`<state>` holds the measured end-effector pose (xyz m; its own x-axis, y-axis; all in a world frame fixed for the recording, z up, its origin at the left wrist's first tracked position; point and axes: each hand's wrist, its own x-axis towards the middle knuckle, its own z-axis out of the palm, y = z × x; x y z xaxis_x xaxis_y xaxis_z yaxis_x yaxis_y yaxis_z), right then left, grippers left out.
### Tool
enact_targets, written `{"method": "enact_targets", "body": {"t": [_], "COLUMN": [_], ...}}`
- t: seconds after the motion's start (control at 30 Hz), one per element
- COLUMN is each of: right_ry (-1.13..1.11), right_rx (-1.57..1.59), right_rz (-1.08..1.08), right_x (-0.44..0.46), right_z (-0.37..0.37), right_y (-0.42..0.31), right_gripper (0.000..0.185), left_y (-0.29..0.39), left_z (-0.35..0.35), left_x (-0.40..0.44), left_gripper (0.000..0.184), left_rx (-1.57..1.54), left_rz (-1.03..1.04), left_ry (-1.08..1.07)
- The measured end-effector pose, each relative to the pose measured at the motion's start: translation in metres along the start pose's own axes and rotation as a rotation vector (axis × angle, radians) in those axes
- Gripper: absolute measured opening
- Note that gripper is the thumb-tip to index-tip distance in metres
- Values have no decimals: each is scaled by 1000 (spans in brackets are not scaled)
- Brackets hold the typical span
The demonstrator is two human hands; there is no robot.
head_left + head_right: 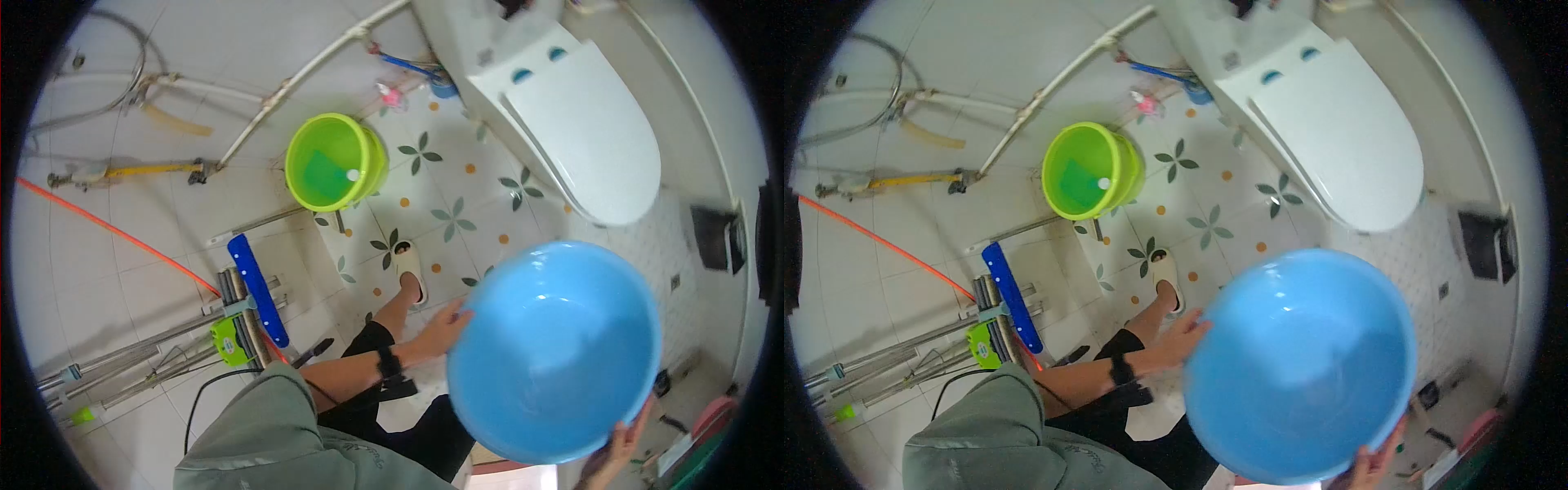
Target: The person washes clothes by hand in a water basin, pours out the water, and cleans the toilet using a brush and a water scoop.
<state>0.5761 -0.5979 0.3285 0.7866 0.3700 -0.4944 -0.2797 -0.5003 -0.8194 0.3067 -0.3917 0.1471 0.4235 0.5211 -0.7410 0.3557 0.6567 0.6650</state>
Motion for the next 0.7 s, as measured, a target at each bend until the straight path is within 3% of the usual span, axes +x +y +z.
{"method": "enact_targets", "body": {"t": [0.07,0.1,0.17,0.23,0.4,0.5,0.57,0.7], "right_ry": [-68,-106,-312,-438,-596,-697,-786,-846], "right_rx": [158,274,-65,-137,43,-87,-57,-216], "right_rz": [161,231,251,278,163,208,169,122], "right_x": [-16,-19,0,12,19,26,24,25], "right_z": [53,85,152,230,423,521,578,649], "right_y": [0,1,-8,-22,-22,-14,-8,14], "right_gripper": [61,57,49,42,38,37,37,50], "left_y": [24,40,57,49,54,47,37,14], "left_z": [-87,-110,-159,-225,-321,-351,-364,-399], "left_x": [-13,-24,-35,-32,-48,-45,-28,17], "left_gripper": [42,45,50,53,57,56,51,49], "left_rx": [310,171,-53,-172,-614,-687,-760,-913], "left_rz": [-57,-10,39,79,65,104,1,-19], "left_ry": [-15,124,304,419,778,722,694,714]}}
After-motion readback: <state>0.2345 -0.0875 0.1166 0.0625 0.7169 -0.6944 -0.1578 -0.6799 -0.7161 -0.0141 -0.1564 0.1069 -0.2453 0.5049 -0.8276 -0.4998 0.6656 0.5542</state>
